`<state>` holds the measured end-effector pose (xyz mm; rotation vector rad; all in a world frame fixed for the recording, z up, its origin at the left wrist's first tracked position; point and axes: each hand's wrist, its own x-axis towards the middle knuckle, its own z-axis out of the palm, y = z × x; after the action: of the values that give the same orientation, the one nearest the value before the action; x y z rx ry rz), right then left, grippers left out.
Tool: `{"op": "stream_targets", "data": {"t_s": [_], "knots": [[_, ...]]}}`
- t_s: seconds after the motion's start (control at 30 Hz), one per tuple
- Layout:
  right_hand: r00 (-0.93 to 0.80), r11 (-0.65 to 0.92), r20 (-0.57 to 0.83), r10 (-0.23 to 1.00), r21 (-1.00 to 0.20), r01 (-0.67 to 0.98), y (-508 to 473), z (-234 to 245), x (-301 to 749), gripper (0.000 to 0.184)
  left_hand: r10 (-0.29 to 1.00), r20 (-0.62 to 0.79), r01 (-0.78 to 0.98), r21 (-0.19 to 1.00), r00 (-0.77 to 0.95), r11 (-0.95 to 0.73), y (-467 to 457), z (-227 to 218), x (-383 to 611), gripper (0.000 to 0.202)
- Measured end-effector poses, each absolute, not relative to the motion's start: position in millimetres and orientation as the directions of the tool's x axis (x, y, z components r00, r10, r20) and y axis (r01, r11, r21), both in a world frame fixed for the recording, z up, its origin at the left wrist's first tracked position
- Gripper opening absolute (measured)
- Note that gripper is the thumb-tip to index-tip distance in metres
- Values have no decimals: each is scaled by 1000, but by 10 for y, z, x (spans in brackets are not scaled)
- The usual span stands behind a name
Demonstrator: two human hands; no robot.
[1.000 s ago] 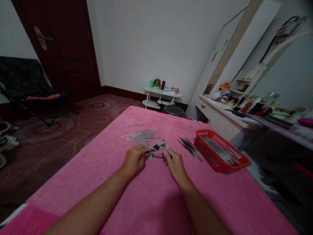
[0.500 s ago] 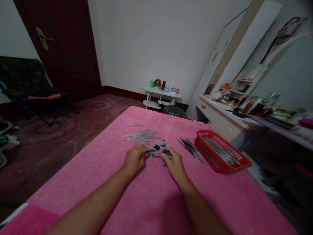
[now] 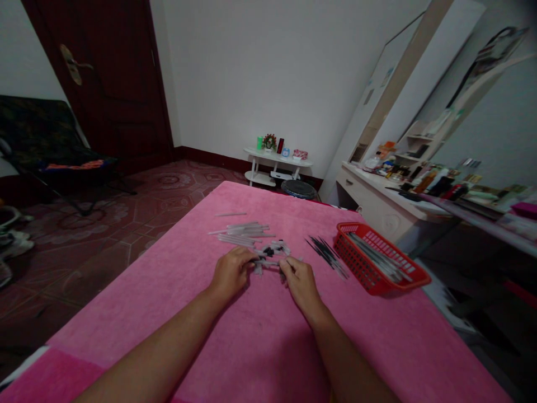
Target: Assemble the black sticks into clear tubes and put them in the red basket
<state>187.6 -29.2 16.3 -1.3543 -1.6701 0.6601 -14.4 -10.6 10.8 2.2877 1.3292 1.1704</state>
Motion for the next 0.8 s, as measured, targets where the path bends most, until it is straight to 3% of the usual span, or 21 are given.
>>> {"op": "stream_targets", "data": {"t_s": [0.2,0.33,0.47,0.6,0.73,0.8], "knots": [[-31,302,329,944,-820,487,-291,182,1868,16,815,511,614,558,275,-557,-89,86,-151,28],[-36,266,288,957,-821,506,-293,180,1873,33,809,517,611,555,279,-565,-87,89,-152,27],[-26,308,347,937,-794,525,-295,177,1885,19,813,514,608,563,273,-560,-92,93,-149,29],[-64,293,320,945,-744,600,-297,183,1885,36,816,507,606,566,279,-559,-95,89,-148,27],[-67,317,358,931,-705,635,-312,226,1870,22,823,498,610,572,273,-549,-94,84,-148,29],[-78,319,357,931,-690,650,-322,249,1863,25,825,492,611,573,278,-547,-94,86,-148,28]]}}
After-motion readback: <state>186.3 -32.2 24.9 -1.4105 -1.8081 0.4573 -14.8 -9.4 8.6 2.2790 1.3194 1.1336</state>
